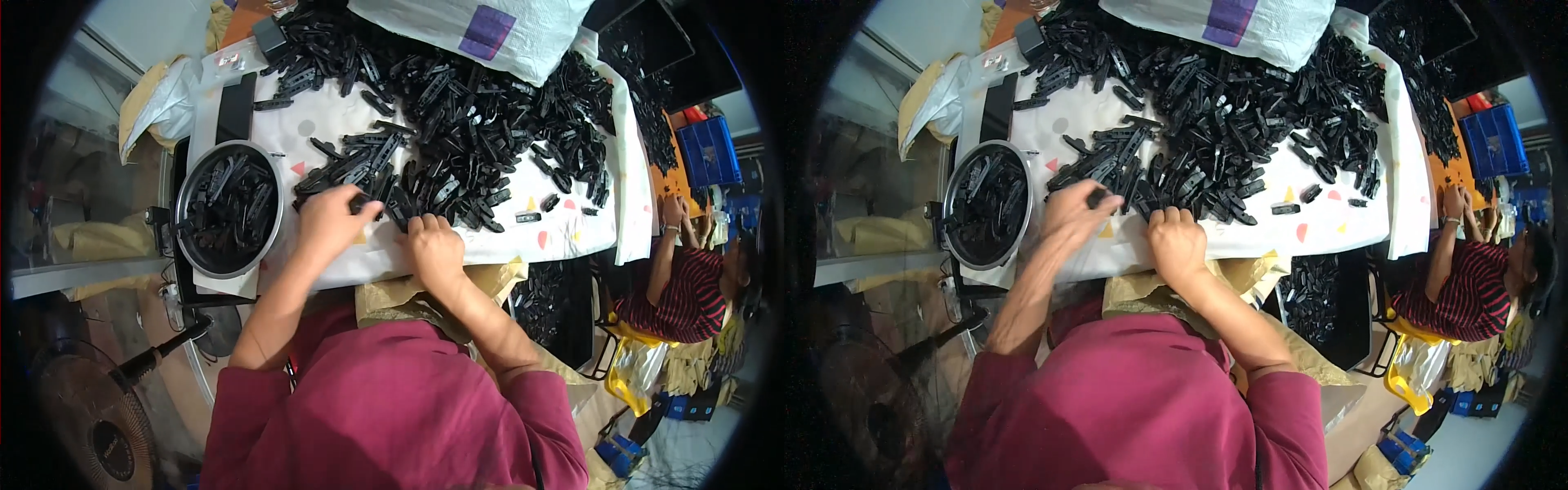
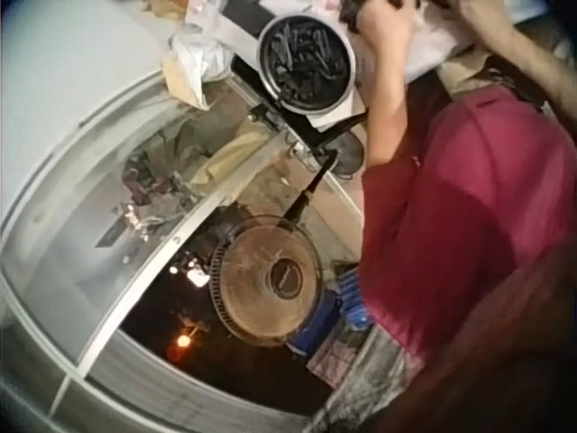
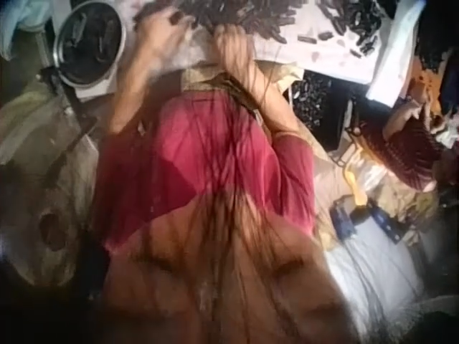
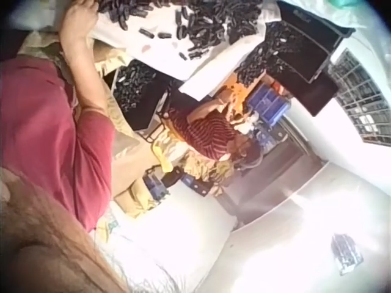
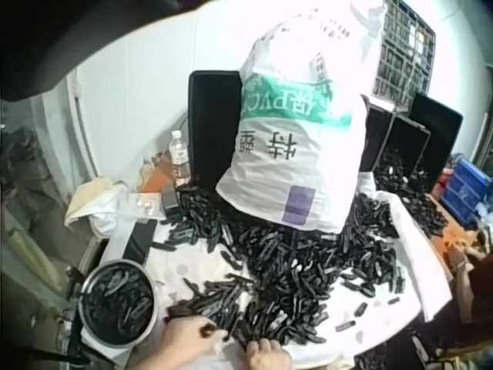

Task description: Inspecting and sorting small black plastic components into a bowl at a manufacturing workbench.

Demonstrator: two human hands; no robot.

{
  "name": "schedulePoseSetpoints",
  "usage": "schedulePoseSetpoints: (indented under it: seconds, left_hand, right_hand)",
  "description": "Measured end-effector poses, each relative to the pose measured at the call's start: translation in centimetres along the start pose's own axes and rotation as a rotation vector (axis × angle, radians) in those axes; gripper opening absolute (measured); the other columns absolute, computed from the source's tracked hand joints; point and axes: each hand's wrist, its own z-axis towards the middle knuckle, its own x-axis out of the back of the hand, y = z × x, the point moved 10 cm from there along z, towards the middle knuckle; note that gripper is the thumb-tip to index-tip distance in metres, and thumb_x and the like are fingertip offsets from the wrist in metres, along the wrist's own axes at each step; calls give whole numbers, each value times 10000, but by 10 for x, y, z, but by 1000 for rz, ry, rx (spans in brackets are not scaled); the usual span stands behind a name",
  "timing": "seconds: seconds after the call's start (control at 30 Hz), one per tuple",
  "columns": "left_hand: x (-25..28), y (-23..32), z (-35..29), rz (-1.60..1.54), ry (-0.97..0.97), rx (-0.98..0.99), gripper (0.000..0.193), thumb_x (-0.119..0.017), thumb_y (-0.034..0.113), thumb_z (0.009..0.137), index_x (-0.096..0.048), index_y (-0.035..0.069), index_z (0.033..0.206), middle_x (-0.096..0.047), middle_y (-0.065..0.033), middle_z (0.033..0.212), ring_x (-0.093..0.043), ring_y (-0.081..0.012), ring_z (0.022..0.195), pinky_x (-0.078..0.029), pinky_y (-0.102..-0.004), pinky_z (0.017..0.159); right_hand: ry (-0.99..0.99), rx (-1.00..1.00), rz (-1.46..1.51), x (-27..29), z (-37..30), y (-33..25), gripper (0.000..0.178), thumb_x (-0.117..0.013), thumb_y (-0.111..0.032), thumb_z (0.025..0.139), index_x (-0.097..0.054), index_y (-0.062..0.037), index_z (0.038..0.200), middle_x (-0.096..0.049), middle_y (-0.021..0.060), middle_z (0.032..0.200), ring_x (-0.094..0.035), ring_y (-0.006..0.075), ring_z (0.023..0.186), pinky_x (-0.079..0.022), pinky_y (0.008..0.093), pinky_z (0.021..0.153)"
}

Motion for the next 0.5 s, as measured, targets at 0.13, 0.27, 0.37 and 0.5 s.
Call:
schedulePoseSetpoints:
  seconds: [0.13,0.27,0.37,0.5]
  left_hand:
    - [-26,20,12,241,171,-202,270,-657,349,751,-652,84,800,-624,-127,802,-609,-326,712,-481,-425,631]
    - [-27,23,22,361,167,-203,255,-659,315,731,-650,67,792,-603,-131,756,-609,-334,722,-485,-435,639]
    - [-2,26,19,141,216,-208,225,-643,259,723,-629,48,801,-601,-134,793,-603,-325,756,-480,-404,663]
    - [22,-5,10,-219,211,-91,130,-630,139,755,-604,39,834,-611,-136,802,-596,-262,709,-466,-341,615]
  right_hand:
    - [28,-183,199,7,-4,15,201,-681,-177,665,-581,-50,784,-609,94,768,-586,273,722,-480,364,612]
    - [45,-150,272,21,-1,24,160,-668,-128,691,-621,-53,824,-619,103,813,-584,286,730,-477,382,654]
    - [100,-118,338,32,-6,28,128,-646,-93,729,-644,-55,851,-621,110,833,-588,296,755,-479,382,680]
    - [141,-411,470,33,-25,83,118,-642,-104,767,-649,-33,861,-618,134,783,-603,304,702,-484,374,645]
